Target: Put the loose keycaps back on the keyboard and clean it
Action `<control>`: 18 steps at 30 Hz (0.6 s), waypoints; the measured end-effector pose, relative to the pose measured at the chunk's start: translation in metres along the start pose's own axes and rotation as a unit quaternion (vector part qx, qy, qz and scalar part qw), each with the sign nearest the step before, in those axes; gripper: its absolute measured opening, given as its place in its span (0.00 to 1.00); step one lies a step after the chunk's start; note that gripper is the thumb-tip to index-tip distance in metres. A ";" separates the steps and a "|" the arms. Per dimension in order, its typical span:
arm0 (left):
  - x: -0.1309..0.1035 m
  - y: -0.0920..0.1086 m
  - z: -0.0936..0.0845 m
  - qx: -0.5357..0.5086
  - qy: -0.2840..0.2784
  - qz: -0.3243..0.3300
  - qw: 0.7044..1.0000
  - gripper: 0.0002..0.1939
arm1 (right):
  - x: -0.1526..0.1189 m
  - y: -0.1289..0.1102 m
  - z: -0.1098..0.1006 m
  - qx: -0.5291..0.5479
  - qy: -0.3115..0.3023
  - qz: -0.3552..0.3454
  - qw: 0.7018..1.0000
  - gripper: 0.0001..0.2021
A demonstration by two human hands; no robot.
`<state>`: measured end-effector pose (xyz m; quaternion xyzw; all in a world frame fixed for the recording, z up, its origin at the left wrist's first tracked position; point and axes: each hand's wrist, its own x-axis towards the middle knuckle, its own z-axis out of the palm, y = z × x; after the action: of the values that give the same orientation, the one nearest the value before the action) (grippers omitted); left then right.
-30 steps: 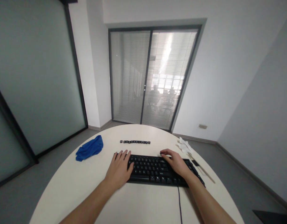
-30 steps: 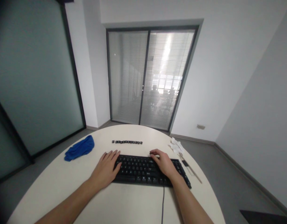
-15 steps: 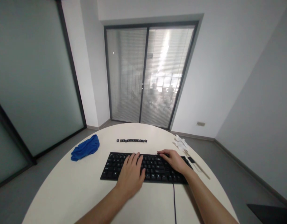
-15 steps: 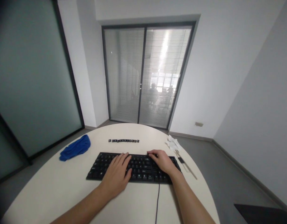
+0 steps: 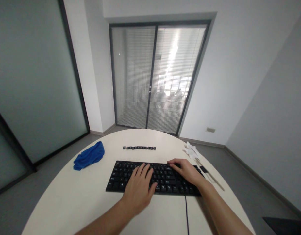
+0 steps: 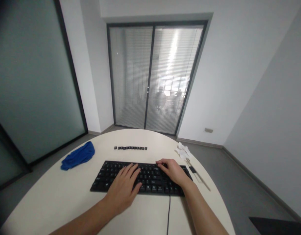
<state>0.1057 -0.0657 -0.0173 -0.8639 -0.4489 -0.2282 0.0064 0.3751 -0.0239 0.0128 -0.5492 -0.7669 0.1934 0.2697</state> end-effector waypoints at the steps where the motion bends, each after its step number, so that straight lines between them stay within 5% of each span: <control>1: 0.000 0.000 0.000 -0.002 0.001 0.000 1.000 0.25 | 0.000 0.000 0.000 -0.007 -0.002 0.000 1.000 0.15; 18: -0.001 -0.001 0.000 -0.010 0.000 -0.004 1.000 0.25 | 0.003 -0.008 -0.002 -0.098 -0.007 0.007 0.995 0.14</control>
<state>0.1045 -0.0660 -0.0174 -0.8622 -0.4501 -0.2327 -0.0033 0.3693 -0.0234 0.0201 -0.5770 -0.7802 0.1227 0.2079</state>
